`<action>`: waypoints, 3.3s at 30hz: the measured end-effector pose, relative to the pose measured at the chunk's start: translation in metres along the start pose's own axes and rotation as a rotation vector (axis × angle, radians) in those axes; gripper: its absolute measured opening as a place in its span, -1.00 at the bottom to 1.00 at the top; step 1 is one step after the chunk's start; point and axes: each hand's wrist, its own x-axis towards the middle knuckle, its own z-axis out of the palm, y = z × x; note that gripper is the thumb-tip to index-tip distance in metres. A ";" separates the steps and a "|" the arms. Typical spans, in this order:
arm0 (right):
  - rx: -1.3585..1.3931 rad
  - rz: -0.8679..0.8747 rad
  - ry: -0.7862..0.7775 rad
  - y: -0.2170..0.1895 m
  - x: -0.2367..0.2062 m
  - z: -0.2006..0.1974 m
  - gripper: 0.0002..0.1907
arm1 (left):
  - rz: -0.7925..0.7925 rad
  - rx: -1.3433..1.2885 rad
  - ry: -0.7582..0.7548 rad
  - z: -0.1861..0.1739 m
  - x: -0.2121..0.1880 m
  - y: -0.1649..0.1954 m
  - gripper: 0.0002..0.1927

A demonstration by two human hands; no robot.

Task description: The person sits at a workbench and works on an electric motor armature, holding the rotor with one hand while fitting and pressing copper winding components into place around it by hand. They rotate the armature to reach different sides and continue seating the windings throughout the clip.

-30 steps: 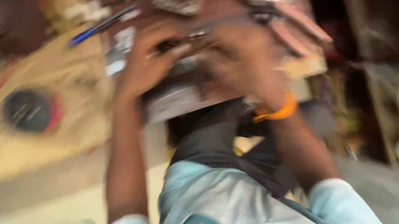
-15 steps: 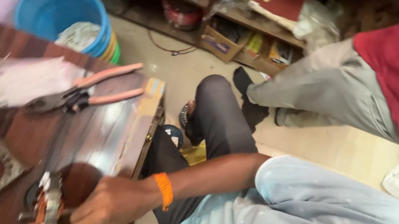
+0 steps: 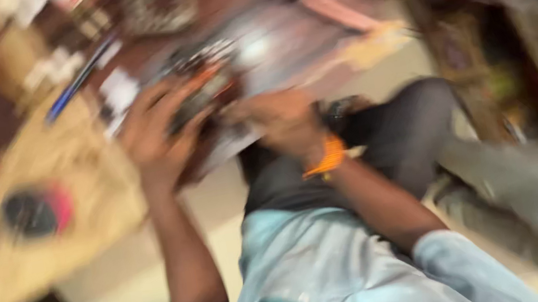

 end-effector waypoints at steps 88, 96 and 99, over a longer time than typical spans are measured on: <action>-0.178 -0.063 -0.168 -0.066 0.106 -0.048 -0.91 | 0.058 0.012 0.069 -0.018 0.025 0.017 -0.49; -0.190 -0.147 -0.201 -0.066 0.116 -0.048 -0.89 | 0.045 0.016 0.096 -0.013 0.023 0.017 -0.53; -0.218 -0.156 -0.229 -0.063 0.130 -0.038 -0.90 | 0.043 0.049 0.114 -0.015 0.026 0.023 -0.54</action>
